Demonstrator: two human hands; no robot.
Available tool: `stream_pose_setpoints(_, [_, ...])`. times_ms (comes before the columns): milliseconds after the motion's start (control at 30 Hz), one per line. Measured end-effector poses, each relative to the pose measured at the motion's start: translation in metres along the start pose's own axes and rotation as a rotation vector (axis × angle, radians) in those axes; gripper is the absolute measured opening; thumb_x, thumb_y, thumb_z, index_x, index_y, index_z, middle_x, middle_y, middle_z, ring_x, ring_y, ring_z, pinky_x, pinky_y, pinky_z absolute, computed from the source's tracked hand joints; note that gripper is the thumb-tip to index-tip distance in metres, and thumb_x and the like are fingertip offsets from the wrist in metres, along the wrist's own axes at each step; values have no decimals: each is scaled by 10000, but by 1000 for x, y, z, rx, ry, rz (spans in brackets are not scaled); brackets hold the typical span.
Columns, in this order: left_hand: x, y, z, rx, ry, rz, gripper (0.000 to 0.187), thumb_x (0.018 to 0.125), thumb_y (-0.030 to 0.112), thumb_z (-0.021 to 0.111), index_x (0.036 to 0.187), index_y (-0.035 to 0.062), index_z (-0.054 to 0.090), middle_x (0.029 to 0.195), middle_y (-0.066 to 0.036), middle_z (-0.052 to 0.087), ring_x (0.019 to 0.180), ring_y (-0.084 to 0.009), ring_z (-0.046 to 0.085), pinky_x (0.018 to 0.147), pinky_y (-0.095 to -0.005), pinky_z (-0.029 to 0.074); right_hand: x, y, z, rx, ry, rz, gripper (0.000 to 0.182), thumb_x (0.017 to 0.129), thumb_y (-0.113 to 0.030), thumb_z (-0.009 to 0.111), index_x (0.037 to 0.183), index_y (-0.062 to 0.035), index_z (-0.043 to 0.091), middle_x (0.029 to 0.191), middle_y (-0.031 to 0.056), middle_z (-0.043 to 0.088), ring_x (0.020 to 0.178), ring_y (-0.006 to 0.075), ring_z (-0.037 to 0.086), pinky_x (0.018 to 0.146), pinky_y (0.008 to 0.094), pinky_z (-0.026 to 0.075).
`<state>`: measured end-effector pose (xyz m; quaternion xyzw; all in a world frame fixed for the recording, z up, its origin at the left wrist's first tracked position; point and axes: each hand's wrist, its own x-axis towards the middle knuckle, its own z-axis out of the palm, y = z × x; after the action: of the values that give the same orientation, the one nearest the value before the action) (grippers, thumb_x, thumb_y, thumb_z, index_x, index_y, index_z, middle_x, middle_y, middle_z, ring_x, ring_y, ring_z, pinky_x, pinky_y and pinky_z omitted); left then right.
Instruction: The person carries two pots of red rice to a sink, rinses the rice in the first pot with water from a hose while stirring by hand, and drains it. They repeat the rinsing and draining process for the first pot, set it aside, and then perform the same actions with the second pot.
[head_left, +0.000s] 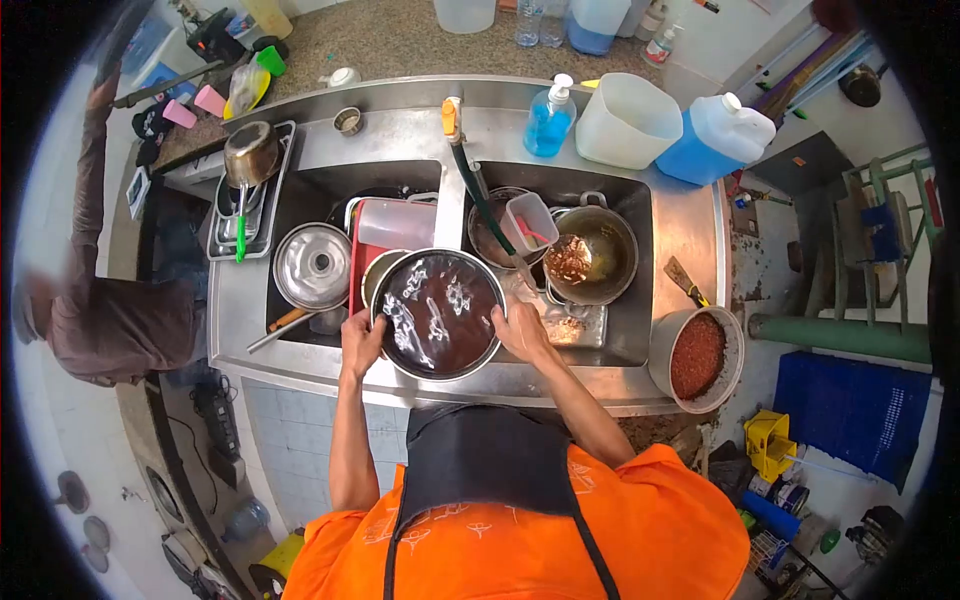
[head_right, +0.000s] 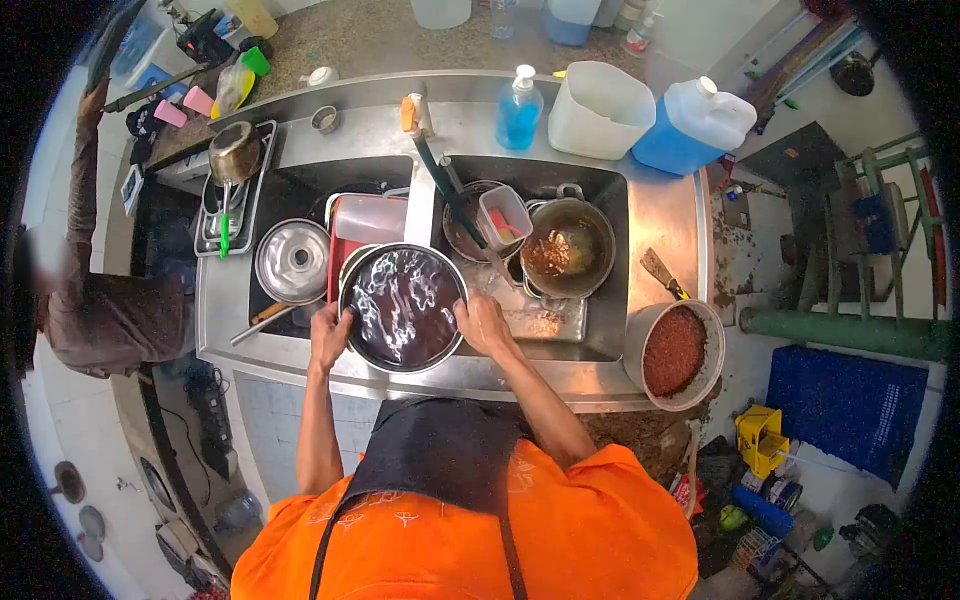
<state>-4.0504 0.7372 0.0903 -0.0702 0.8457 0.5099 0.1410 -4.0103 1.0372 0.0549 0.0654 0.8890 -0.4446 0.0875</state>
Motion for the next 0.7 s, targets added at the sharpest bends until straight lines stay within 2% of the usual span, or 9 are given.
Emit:
stream_pose_setpoints(33, [-1, 1, 1, -17, -6, -7, 213, 920, 131, 586, 785, -30, 621, 565, -34, 563, 432, -107, 540, 381, -280, 442, 1, 6, 0, 33, 32, -56, 290, 892, -172, 543, 1011, 91, 570, 800, 330, 628, 810, 507, 612, 790, 552, 476])
stream_pose_setpoints(133, [-3, -1, 8, -18, -9, 1, 211, 920, 123, 587, 778, -30, 617, 564, -25, 550, 433, -101, 531, 376, -276, 449, 2, 16, -7, -51, -16, -1, 276, 888, -172, 546, 991, 84, 567, 787, 336, 621, 795, 515, 607, 770, 555, 475])
stream_pose_setpoints(167, [-3, -2, 11, -5, -4, 18, 212, 919, 120, 586, 771, -30, 614, 565, -24, 544, 435, -99, 529, 373, -276, 457, 2, 22, -8, -35, 2, -14, 307, 886, -209, 547, 962, 87, 579, 813, 345, 615, 820, 503, 612, 740, 544, 472])
stream_pose_setpoints(333, [-4, 19, 24, -29, -25, 0, 221, 909, 118, 588, 745, -30, 606, 568, -30, 540, 445, -104, 532, 368, -283, 477, 2, 26, -28, 15, 32, -2, 301, 883, -193, 547, 976, 93, 573, 821, 346, 615, 805, 504, 609, 738, 544, 471])
stream_pose_setpoints(433, [-2, 26, 31, -32, -42, 6, 226, 902, 116, 591, 728, -27, 600, 566, -27, 534, 452, -104, 532, 368, -284, 483, 6, 31, -37, 14, 42, -45, 312, 868, -170, 528, 1020, 102, 554, 822, 352, 620, 814, 517, 612, 782, 557, 477])
stream_pose_setpoints(533, [4, 19, 38, 1, -31, 70, 232, 896, 115, 595, 708, -20, 588, 565, -16, 520, 468, -90, 516, 379, -277, 463, 6, 24, -51, 0, -60, 93, 312, 860, -152, 524, 1043, 99, 556, 885, 345, 624, 886, 504, 608, 825, 542, 473])
stream_pose_setpoints(633, [8, 20, 42, 93, 9, 176, 241, 888, 112, 602, 685, -14, 573, 564, -3, 504, 486, -72, 477, 407, -277, 411, 7, 23, -57, 59, 161, -142, 288, 869, -156, 548, 970, 114, 563, 806, 337, 603, 755, 496, 609, 666, 524, 474])
stream_pose_setpoints(667, [7, 23, 43, 137, 26, 215, 244, 884, 111, 606, 676, -11, 565, 563, 4, 496, 495, -65, 453, 424, -281, 380, 8, 23, -62, 25, 70, -73, 295, 859, -143, 539, 1011, 108, 562, 910, 335, 605, 898, 488, 588, 786, 517, 461])
stream_pose_setpoints(700, [4, 35, 43, 139, 22, 218, 244, 884, 111, 606, 676, -11, 565, 563, 4, 496, 495, -65, 453, 424, -281, 380, 9, 26, -62, 9, 26, -37, 301, 853, -137, 535, 1031, 105, 562, 962, 334, 607, 970, 485, 578, 847, 514, 455])
